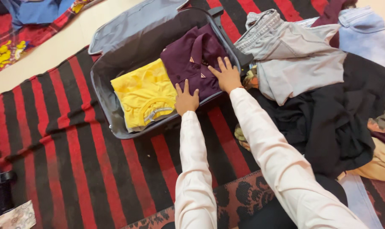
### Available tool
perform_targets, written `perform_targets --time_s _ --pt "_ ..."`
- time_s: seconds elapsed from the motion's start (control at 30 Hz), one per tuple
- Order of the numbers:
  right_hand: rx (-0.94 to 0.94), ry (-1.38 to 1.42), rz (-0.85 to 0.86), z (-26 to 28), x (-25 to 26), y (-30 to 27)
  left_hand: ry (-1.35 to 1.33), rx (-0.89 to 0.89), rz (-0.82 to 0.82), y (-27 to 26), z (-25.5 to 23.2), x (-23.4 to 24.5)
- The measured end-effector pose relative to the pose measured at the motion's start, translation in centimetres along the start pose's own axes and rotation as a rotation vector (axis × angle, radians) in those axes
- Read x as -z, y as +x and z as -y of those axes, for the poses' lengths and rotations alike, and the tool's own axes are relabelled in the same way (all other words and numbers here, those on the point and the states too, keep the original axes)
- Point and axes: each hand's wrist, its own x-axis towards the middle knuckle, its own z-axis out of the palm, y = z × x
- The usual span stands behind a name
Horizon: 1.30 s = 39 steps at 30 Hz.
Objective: The person folds a purple long-sleeved shirt by buttoning it, smoothing the fabric, and folding the sleeves and body into a compact rectangle. The folded shirt is then placed into an open suitcase containing other folded clothes.
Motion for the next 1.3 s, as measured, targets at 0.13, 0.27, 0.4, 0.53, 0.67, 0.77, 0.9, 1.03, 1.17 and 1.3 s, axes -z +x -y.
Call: perform_targets --time_s 0.13,0.27,0.4,0.53,0.67,0.77,0.9,1.03,1.17,1.3 --pt "-0.024 -0.025 0.046 0.2 0.0 0.6 -0.048 0.009 0.013 0.1 0.2 -0.1" --pt "0.001 0.125 -0.041 0.6 2.5 -1.4 -0.068 -0.035 -0.150 -1.4 0.1 -0.4" --pt "0.068 0.350 -0.391 1.1 4.8 -5.2 -0.088 -0.120 -0.378 -4.5 0.4 -0.9" --pt "0.140 0.302 -0.470 1.1 6.3 -11.0 -0.064 -0.135 -0.329 -7.9 1.4 -1.8" --pt "0.138 0.449 -0.467 1.8 7.1 -16.2 -0.006 -0.242 -0.324 -9.9 3.3 -1.8" --pt "0.192 0.197 -0.443 0.7 7.1 -18.2 0.022 -0.336 -0.359 -11.0 4.6 -1.5" --pt "-0.001 -0.068 -0.338 -4.6 6.0 -22.2 0.097 -0.459 -0.402 -13.0 6.0 0.1" --pt "-0.537 -0.185 -0.425 -11.5 3.8 -32.3 0.141 -0.446 -0.280 -12.5 5.9 1.3" --pt "-0.636 -0.071 -0.101 -14.6 3.2 -36.7 0.187 -0.419 -0.232 -13.2 5.9 1.2" --pt "-0.579 -0.046 0.104 -15.9 5.4 -36.4 0.235 -0.372 -0.127 -13.2 5.0 2.3"
